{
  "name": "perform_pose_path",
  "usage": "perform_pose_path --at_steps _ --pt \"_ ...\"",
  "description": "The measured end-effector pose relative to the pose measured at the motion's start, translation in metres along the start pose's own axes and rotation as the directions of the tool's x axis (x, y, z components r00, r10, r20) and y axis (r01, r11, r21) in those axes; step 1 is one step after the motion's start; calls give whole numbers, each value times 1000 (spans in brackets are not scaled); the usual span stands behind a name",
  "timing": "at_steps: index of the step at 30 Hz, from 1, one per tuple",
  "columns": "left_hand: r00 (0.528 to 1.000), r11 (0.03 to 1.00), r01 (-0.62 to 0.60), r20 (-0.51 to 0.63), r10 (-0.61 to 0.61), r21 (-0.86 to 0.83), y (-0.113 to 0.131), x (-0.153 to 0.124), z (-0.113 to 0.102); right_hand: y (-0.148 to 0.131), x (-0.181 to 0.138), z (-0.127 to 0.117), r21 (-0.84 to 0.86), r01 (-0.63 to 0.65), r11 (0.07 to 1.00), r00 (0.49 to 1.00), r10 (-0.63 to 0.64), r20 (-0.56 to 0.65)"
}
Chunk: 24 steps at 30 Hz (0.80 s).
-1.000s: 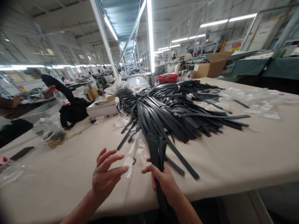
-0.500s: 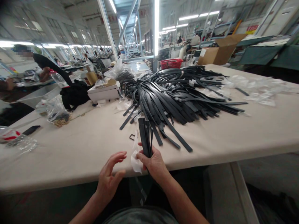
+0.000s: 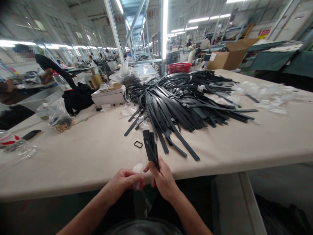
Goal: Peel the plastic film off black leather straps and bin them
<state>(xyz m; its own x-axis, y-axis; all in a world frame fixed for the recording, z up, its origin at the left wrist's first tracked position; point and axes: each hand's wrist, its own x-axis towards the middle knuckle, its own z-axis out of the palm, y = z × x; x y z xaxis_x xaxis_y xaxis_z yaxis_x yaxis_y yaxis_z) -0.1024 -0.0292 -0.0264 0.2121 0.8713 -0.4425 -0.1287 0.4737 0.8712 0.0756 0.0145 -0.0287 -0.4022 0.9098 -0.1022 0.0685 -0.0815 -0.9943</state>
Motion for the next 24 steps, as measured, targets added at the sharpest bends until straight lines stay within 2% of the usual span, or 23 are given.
perform_pose_path --at_steps 4,9,16,21,24 --pt "981 973 -108 -180 70 -206 9 9 -7 2 -20 -7 119 -91 989 995 85 49" --pt "948 898 -184 -315 54 -400 17 26 -3 8 -48 -12 77 -231 970 963 216 160" --pt "968 862 -98 -249 -34 -498 17 32 17 28 -69 -10 -12 -231 973 965 230 122" --pt "979 849 -80 -203 -33 -523 10 31 24 25 -66 -7 -30 -251 968 966 252 55" --pt "982 839 -86 -190 -21 -537 6 31 24 25 -62 -5 -28 -233 972 970 235 61"
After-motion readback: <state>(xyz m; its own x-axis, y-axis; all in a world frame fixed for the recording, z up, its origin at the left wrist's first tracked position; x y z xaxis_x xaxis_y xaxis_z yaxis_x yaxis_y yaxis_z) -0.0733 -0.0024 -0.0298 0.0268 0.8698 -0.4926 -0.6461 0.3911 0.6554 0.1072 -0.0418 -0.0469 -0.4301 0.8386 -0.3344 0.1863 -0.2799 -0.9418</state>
